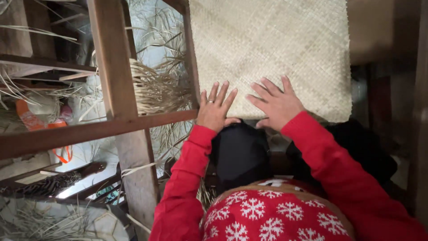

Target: Attaching a woven mat to a wooden frame and trimming the edges with scissors

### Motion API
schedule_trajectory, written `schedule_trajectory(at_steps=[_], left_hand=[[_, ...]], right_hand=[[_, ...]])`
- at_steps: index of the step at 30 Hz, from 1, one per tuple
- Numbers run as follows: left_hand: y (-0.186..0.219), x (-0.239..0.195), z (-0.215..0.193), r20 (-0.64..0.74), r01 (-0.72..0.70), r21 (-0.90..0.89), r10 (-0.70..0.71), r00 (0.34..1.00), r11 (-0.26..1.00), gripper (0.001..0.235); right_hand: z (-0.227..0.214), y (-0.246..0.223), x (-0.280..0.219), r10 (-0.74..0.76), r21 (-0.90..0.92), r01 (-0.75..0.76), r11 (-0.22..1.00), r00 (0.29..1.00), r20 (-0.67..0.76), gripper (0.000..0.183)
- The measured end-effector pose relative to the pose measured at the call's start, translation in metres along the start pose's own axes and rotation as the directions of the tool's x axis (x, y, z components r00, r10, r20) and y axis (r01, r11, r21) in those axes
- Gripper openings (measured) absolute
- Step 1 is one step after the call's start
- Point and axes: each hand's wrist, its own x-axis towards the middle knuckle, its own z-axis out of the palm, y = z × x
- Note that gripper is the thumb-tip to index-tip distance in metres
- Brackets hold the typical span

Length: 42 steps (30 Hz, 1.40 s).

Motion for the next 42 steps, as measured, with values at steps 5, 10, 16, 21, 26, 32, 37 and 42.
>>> schedule_trajectory(at_steps=[5,10,16,21,26,32,37,42], left_hand=[[0.002,-0.003,0.016,-0.222,0.017,0.132,0.013,0.975,0.991,0.085],[0.0,-0.005,0.019,-0.362,-0.039,0.162,0.096,0.927,0.986,0.074],[-0.003,-0.006,0.019,-0.268,-0.071,0.126,0.103,0.958,0.99,0.092],[-0.003,-0.007,0.022,-0.187,-0.054,0.12,0.076,0.979,0.991,0.098],[-0.002,-0.008,0.015,-0.147,-0.044,0.101,0.059,0.987,0.994,0.092],[-0.001,-0.009,0.011,-0.115,-0.008,0.122,0.022,0.993,0.993,0.094],[-0.011,-0.01,0.026,-0.076,0.019,0.152,-0.007,0.997,0.988,0.098],[-0.009,-0.012,0.022,-0.091,0.021,0.137,-0.008,0.996,0.99,0.091]], right_hand=[[0.016,-0.006,-0.012,-0.052,-0.046,0.039,0.998,0.941,-0.335,0.071],[0.032,-0.001,-0.01,-0.104,-0.058,0.088,0.994,0.889,-0.445,0.065],[0.044,-0.008,-0.016,-0.054,-0.054,0.03,0.998,0.845,-0.533,0.05],[0.044,0.032,-0.057,0.189,0.016,-0.205,0.979,0.869,-0.457,0.063],[0.006,0.073,-0.099,0.246,0.066,-0.24,0.969,0.883,-0.4,0.071],[0.072,0.113,-0.116,0.238,0.013,-0.251,0.968,0.902,-0.361,0.06],[0.028,0.098,-0.109,0.056,0.144,0.022,0.989,0.855,-0.516,0.046],[0.038,0.098,-0.111,0.074,0.117,-0.016,0.993,0.856,-0.511,0.041]])
